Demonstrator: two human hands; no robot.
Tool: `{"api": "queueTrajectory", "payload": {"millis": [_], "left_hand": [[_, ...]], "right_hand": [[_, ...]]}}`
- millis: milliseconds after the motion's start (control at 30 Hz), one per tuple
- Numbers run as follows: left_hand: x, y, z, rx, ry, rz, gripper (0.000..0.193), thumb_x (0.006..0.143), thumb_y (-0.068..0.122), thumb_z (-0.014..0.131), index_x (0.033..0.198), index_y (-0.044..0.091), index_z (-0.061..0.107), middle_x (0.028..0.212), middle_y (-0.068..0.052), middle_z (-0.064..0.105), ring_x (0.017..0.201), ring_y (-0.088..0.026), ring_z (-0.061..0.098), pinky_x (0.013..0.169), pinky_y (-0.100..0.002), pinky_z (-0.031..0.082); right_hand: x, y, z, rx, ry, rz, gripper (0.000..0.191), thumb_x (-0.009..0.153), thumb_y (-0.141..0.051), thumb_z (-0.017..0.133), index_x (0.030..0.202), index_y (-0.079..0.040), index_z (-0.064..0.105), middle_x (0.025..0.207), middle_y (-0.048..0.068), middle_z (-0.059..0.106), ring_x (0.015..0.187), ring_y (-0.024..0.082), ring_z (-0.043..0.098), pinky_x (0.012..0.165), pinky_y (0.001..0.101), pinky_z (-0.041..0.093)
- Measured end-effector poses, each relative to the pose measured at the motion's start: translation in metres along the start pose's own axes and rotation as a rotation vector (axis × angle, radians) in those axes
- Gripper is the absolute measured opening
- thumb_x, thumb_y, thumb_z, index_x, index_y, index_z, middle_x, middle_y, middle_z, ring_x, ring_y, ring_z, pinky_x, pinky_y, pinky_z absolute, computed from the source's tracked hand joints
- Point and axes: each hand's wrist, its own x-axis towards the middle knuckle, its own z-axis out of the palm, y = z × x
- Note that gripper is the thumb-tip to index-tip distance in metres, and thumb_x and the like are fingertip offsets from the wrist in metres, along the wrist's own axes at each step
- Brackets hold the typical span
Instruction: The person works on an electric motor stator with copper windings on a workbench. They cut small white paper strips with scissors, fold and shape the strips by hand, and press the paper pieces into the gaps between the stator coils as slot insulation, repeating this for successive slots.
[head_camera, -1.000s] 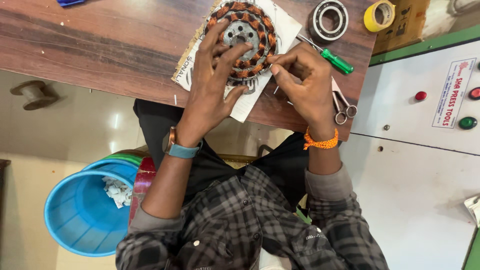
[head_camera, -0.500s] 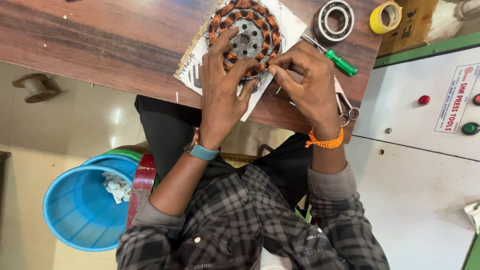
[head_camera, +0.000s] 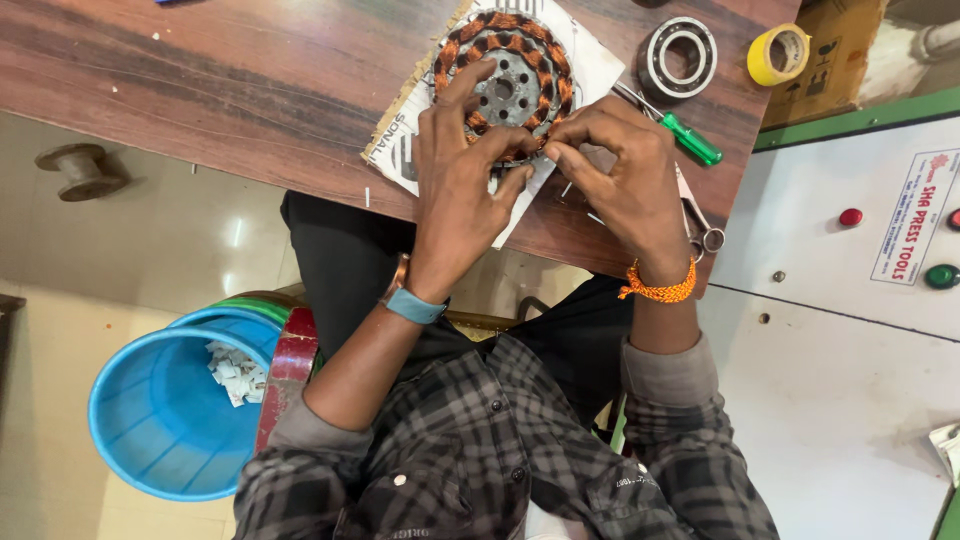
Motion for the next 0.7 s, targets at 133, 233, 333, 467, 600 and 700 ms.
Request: {"api": "queueTrajectory", "payload": {"millis": [133, 233, 333, 467, 600, 700], "left_hand": [[0.007, -0.002, 0.003, 0.032, -0.013, -0.012, 0.019, 0.078, 0.023, 0.091, 0.091, 0.017, 0.079, 0.156, -0.004, 0.037, 0.136, -0.030, 0.041, 0.115, -0.048, 0.038], [0.006, -0.008, 0.002, 0.000, -0.007, 0.022, 0.018, 0.079, 0.026, 0.092, 0.088, 0.017, 0.079, 0.158, -0.002, 0.037, 0.136, -0.029, 0.041, 0.115, -0.045, 0.041], [0.004, -0.013, 0.003, -0.035, 0.000, 0.042, 0.019, 0.080, 0.027, 0.091, 0.091, 0.017, 0.080, 0.160, 0.001, 0.036, 0.136, -0.026, 0.043, 0.116, -0.042, 0.043], [0.002, -0.018, 0.006, -0.028, 0.005, 0.059, 0.017, 0.081, 0.028, 0.091, 0.090, 0.018, 0.081, 0.160, 0.005, 0.039, 0.130, -0.021, 0.045, 0.115, -0.040, 0.044], [0.003, -0.020, 0.007, -0.078, 0.042, 0.065, 0.014, 0.079, 0.027, 0.093, 0.085, 0.020, 0.082, 0.158, 0.006, 0.041, 0.130, -0.022, 0.043, 0.116, -0.038, 0.043], [0.003, -0.018, 0.004, -0.093, 0.055, 0.094, 0.013, 0.075, 0.021, 0.093, 0.082, 0.020, 0.082, 0.157, 0.006, 0.042, 0.136, -0.026, 0.039, 0.121, -0.042, 0.037]], "right_hand": [[-0.001, 0.000, 0.000, -0.024, -0.012, -0.056, 0.012, 0.094, -0.004, 0.080, 0.102, 0.002, 0.074, 0.103, 0.011, 0.074, 0.096, 0.021, 0.072, 0.085, 0.0313, 0.056], [-0.002, 0.000, -0.001, -0.007, -0.028, -0.038, 0.012, 0.093, -0.004, 0.080, 0.102, 0.002, 0.074, 0.102, 0.011, 0.074, 0.096, 0.021, 0.072, 0.085, 0.0315, 0.056], [-0.003, -0.001, -0.002, 0.006, -0.040, -0.028, 0.011, 0.093, -0.004, 0.079, 0.102, 0.002, 0.074, 0.102, 0.011, 0.074, 0.097, 0.021, 0.072, 0.086, 0.0318, 0.056], [-0.002, -0.007, -0.003, 0.005, -0.054, 0.021, 0.014, 0.094, -0.010, 0.079, 0.104, 0.000, 0.076, 0.105, 0.009, 0.075, 0.099, 0.020, 0.072, 0.088, 0.0320, 0.056], [-0.010, -0.023, -0.017, -0.205, 0.104, -0.285, 0.036, 0.090, -0.029, 0.078, 0.115, -0.003, 0.071, 0.120, 0.013, 0.068, 0.112, 0.029, 0.064, 0.099, 0.0387, 0.052], [-0.018, -0.034, -0.034, -0.500, 0.023, -0.393, 0.042, 0.074, -0.040, 0.075, 0.103, -0.009, 0.074, 0.104, 0.014, 0.066, 0.096, 0.035, 0.061, 0.087, 0.0435, 0.049]]}}
